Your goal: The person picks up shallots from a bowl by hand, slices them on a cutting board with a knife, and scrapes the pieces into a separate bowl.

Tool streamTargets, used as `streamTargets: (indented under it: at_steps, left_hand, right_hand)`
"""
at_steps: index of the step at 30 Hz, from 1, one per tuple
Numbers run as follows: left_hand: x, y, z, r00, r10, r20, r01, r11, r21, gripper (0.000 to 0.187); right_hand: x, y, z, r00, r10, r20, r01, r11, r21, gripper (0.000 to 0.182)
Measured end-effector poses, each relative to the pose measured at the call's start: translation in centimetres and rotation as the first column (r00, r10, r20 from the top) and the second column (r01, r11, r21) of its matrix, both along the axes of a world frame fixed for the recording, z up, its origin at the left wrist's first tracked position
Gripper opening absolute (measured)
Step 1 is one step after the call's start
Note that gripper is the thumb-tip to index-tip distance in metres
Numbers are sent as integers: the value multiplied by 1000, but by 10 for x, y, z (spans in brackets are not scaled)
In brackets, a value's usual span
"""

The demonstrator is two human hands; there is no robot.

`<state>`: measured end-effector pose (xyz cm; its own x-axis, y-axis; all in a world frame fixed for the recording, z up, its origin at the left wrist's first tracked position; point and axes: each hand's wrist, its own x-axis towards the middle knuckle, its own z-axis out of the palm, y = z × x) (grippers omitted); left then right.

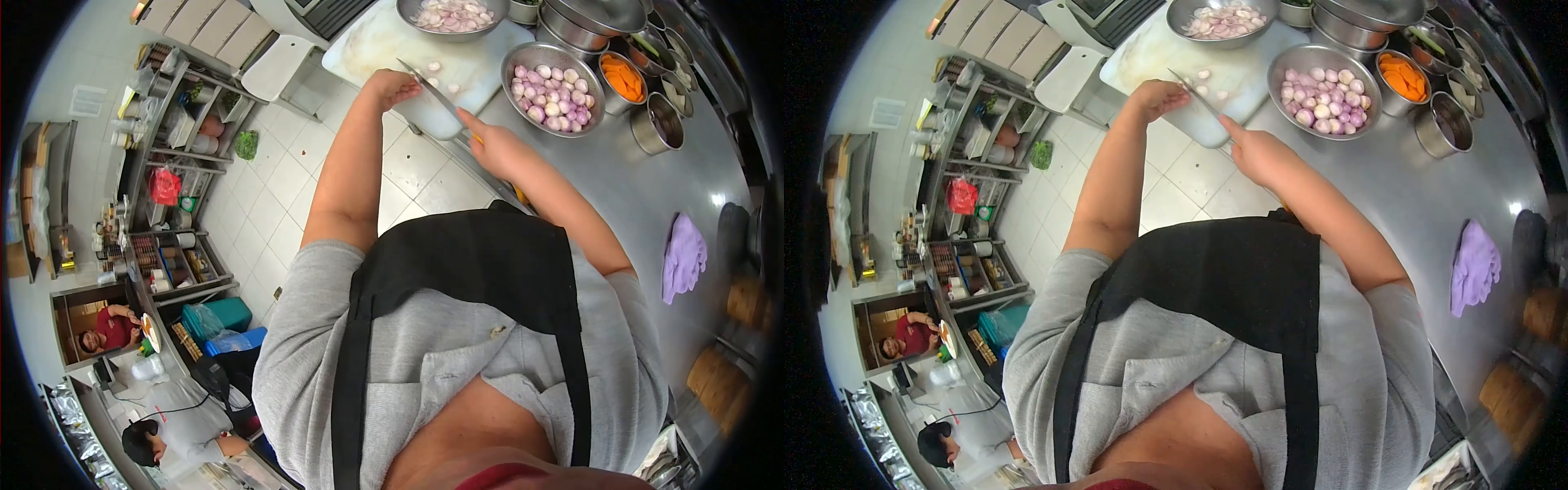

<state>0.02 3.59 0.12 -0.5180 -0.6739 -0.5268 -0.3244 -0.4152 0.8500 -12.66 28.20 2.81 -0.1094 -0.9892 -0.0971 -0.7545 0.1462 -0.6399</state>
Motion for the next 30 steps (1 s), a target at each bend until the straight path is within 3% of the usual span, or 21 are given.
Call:
streamTargets:
  at_steps: [4,7,9,10,13,15,16,18,19,21,24,28,30]
  left_hand:
    - [2,-13,-13,997,40,-62,-38,999,35,14]
    - [8,-12,-10,996,29,-79,-22,996,91,14]
    - [10,-6,-4,999,21,-41,-20,999,30,15]
    - [10,-4,-3,999,25,-41,-24,999,32,15]
    - [5,-5,-2,999,10,32,-7,996,-90,18]
    - [-3,-10,-4,979,19,202,2,995,-102,21]
    - [-5,-9,-5,979,20,202,1,995,-102,21]
    - [-7,-6,-7,902,-86,423,272,874,-403,21]
    - [-7,-8,-5,902,-85,423,271,875,-402,21]
    - [-2,-15,1,783,-143,605,473,768,-431,27]
    - [9,-11,7,871,-173,461,378,834,-402,32]
    - [9,-28,-13,868,-118,483,377,788,-486,36]
    - [4,-27,-17,844,-3,537,353,756,-551,40]
  right_hand:
    - [-3,7,10,1000,0,-5,0,1000,7,58]
    - [-10,32,19,999,-12,41,7,993,120,57]
    - [-19,41,13,968,-88,234,65,992,106,56]
    - [-22,41,9,969,-84,234,60,992,107,56]
    - [-23,37,2,978,-124,165,133,990,-39,55]
    - [-20,39,10,901,-197,386,173,980,96,54]
    - [-18,40,15,901,-196,386,173,980,96,54]
    - [-15,43,21,776,-240,584,135,967,218,51]
    - [-17,43,16,776,-239,584,133,967,219,51]
    - [-24,42,1,694,-193,694,46,973,225,50]
    - [-30,41,-5,662,-189,725,31,974,225,50]
    - [-24,36,5,674,-174,718,31,978,208,50]
    - [-27,29,7,688,-206,696,19,964,266,50]
